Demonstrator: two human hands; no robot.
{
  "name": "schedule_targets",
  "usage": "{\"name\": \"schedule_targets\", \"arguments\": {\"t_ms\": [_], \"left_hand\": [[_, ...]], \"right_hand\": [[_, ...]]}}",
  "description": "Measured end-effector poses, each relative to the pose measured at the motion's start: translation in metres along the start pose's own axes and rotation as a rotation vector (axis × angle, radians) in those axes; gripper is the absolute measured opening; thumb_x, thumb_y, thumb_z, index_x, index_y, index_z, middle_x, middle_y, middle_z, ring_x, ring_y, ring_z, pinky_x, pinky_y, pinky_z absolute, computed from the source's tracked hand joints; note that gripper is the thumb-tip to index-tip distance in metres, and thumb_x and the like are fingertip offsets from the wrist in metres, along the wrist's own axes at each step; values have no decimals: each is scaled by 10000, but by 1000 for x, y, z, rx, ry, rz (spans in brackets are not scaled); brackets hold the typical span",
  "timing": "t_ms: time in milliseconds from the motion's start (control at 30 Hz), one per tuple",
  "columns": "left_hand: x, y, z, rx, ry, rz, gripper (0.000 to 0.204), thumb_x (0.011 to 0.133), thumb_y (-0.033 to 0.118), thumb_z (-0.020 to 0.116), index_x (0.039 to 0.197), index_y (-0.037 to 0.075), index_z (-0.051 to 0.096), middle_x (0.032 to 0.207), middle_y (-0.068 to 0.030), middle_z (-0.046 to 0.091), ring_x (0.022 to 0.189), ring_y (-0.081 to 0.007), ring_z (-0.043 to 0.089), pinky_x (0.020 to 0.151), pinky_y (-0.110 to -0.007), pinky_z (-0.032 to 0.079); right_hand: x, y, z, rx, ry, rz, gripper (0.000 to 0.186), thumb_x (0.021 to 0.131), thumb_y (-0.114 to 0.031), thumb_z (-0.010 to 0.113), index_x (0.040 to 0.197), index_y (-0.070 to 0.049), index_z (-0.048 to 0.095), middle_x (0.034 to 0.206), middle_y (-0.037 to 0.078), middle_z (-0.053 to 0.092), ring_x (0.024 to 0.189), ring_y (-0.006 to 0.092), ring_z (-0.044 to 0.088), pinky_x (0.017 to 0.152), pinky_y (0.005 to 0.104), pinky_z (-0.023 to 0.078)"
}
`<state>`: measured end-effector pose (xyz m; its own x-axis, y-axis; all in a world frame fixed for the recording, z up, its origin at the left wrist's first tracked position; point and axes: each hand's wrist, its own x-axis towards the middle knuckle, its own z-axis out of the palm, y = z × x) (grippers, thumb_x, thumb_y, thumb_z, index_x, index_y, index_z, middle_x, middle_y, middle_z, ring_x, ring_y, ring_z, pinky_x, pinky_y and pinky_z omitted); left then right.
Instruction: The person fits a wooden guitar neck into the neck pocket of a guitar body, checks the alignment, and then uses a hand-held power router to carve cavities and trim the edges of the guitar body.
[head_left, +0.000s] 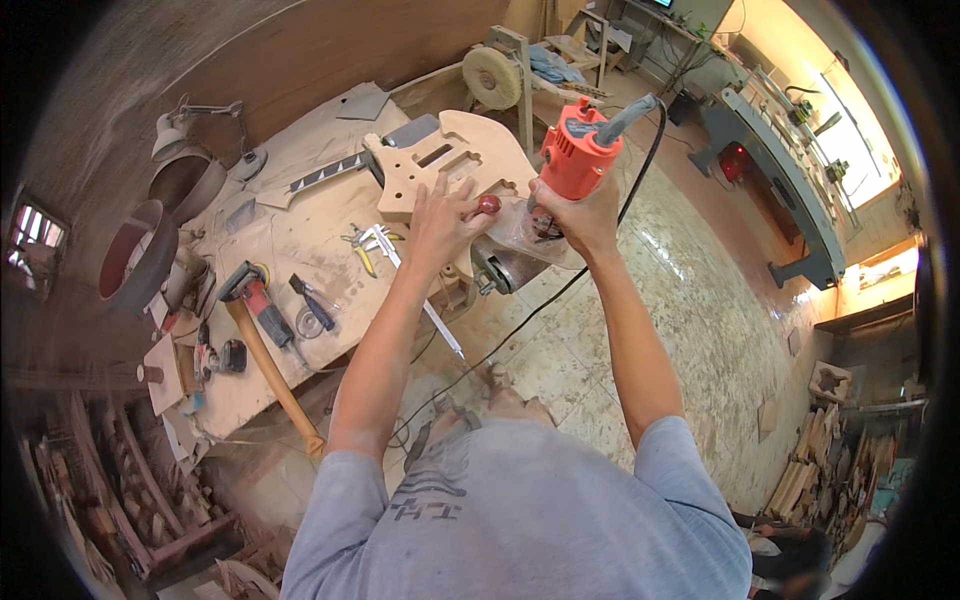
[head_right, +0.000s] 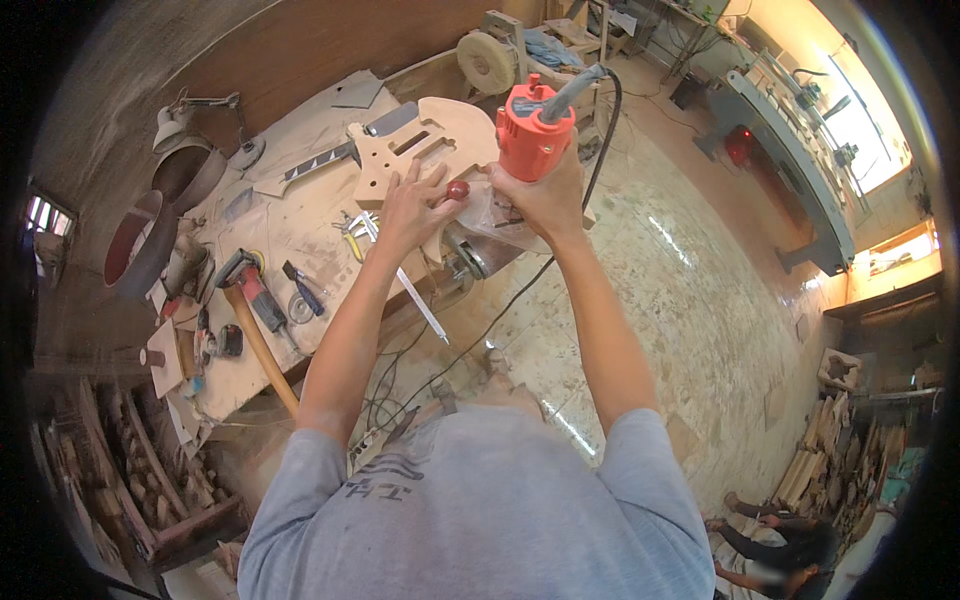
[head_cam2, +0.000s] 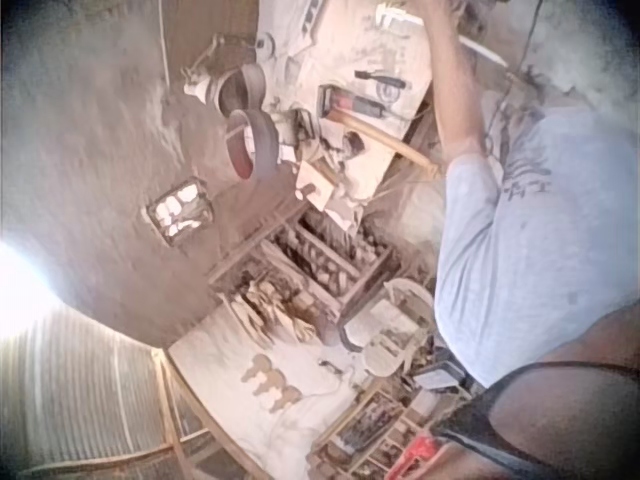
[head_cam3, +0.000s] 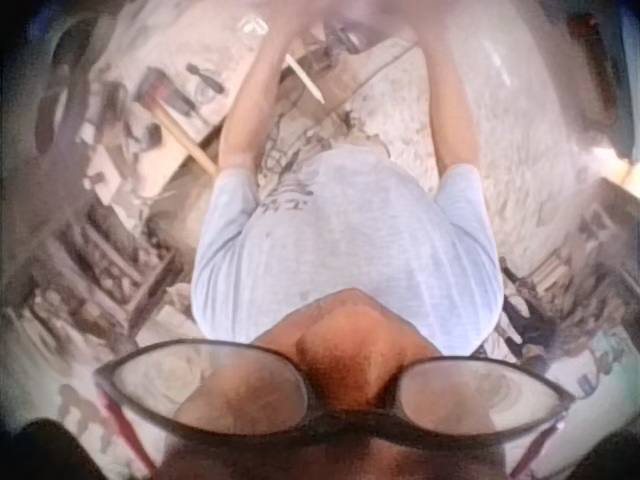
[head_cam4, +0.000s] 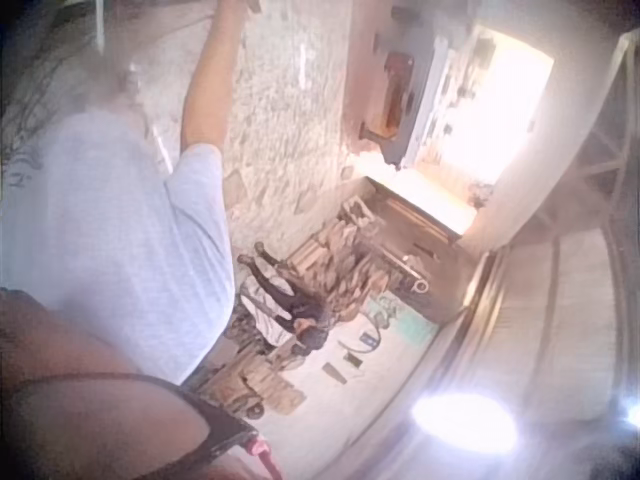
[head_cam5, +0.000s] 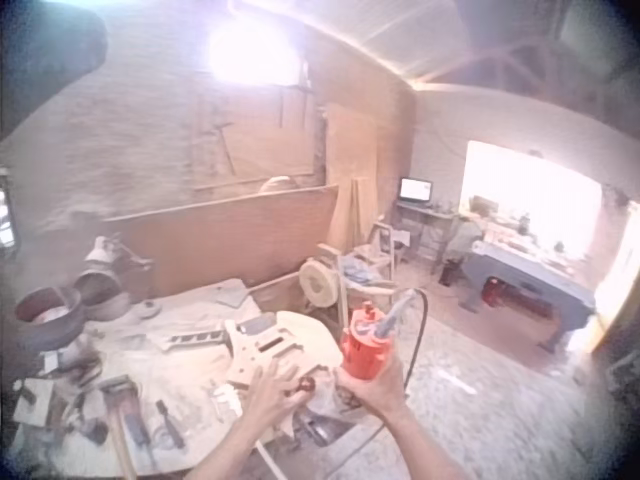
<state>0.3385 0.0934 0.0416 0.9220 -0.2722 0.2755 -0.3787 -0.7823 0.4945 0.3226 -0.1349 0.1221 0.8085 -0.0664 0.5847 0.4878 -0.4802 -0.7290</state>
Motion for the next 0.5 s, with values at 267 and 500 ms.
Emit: {"name": "schedule_targets", "arguments": {"t_ms": [267,500], "left_hand": [[-7,-23,-81,-686,407,-147,354,1052,293,660,1099,-26,807,1073,-157,811,895,-157,770,832,-295,589],[34,175,-182,-631,271,431,287,1113,237,576,1246,47,746,874,-59,759,810,-126,738,750,-249,551]], "right_hand": [[11,-24,-76,318,239,76,487,808,-121,886,1208,-18,629,1098,87,726,924,177,722,832,331,601],[17,-47,-111,383,456,-122,550,837,-142,879,1274,-3,577,1134,98,706,975,176,714,855,320,602]]}}
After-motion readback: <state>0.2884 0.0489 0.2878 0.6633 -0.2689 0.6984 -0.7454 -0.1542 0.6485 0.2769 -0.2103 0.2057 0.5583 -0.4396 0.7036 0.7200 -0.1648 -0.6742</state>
